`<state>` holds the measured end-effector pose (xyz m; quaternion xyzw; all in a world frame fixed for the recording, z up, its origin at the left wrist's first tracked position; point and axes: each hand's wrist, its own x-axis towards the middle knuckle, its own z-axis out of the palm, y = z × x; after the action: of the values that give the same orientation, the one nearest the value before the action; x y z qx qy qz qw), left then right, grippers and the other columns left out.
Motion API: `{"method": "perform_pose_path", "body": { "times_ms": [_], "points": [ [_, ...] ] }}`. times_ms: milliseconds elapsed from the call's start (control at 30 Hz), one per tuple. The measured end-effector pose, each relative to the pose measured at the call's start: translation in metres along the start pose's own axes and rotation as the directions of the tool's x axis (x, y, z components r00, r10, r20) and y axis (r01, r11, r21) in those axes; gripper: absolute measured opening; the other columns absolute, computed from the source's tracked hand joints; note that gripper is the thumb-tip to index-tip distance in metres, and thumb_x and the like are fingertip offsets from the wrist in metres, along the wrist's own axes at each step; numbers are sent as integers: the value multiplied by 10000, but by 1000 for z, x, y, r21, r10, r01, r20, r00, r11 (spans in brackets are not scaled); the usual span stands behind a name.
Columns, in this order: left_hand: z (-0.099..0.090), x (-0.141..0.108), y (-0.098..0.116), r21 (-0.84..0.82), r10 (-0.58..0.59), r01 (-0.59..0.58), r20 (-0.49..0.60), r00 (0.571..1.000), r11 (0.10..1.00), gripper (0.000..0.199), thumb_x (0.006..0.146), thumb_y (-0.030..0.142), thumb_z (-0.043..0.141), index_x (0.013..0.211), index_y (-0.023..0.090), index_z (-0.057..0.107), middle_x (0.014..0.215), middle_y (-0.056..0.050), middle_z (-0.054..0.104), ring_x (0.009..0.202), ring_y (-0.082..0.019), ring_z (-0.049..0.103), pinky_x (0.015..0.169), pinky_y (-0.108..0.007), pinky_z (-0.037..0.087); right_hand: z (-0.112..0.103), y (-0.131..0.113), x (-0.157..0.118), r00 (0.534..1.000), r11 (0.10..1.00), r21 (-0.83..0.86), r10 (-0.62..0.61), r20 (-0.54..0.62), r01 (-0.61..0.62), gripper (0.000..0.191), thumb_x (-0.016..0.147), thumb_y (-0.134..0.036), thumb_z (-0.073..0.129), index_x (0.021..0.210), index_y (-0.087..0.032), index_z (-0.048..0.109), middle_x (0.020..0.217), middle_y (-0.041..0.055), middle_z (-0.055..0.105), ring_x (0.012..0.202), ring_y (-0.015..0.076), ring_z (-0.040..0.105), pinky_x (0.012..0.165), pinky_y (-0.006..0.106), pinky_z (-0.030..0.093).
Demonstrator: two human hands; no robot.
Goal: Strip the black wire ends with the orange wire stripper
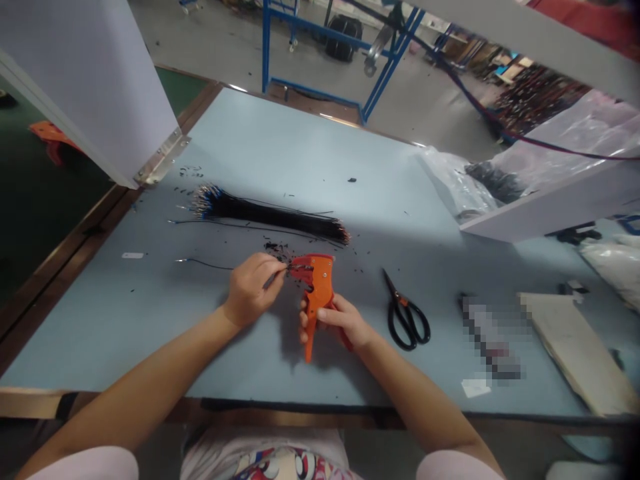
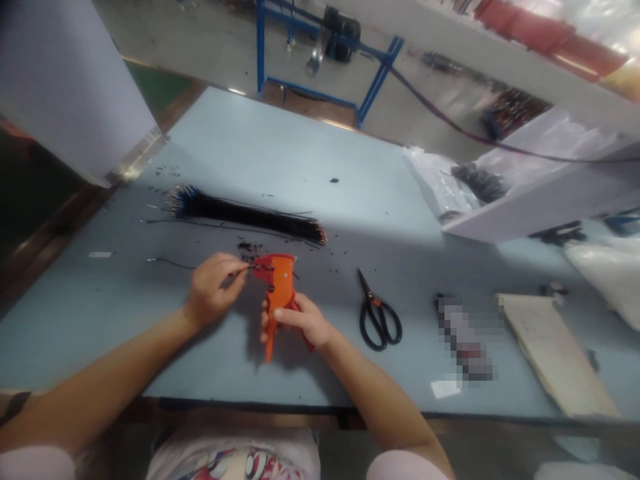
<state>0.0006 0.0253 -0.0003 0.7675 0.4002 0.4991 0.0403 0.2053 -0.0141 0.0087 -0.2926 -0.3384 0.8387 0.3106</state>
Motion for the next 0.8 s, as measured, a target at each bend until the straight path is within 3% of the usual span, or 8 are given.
{"method": "perform_pose_path", "body": {
  "times_ms": [400,800],
  "points": [
    [-2,-1,4,20,13,-13,23,1000,1000,97,805,139,566,889,180,593,788,-29,640,729,-125,595,641,-228,485,6,-2,-5,1000,994,-108,5,-20,-7,271,801,-354,665,911,-125,570,722,62,645,599,196,660,563,321,528],
    [-3,2,6,39,32,-32,16,999,999,77,799,135,568,858,172,599,724,-12,625,655,-109,558,602,-216,446,6,-4,-6,1000,993,-113,13,-28,-16,245,831,-336,636,926,-120,572,711,51,630,583,193,658,556,317,520]
  ]
}}
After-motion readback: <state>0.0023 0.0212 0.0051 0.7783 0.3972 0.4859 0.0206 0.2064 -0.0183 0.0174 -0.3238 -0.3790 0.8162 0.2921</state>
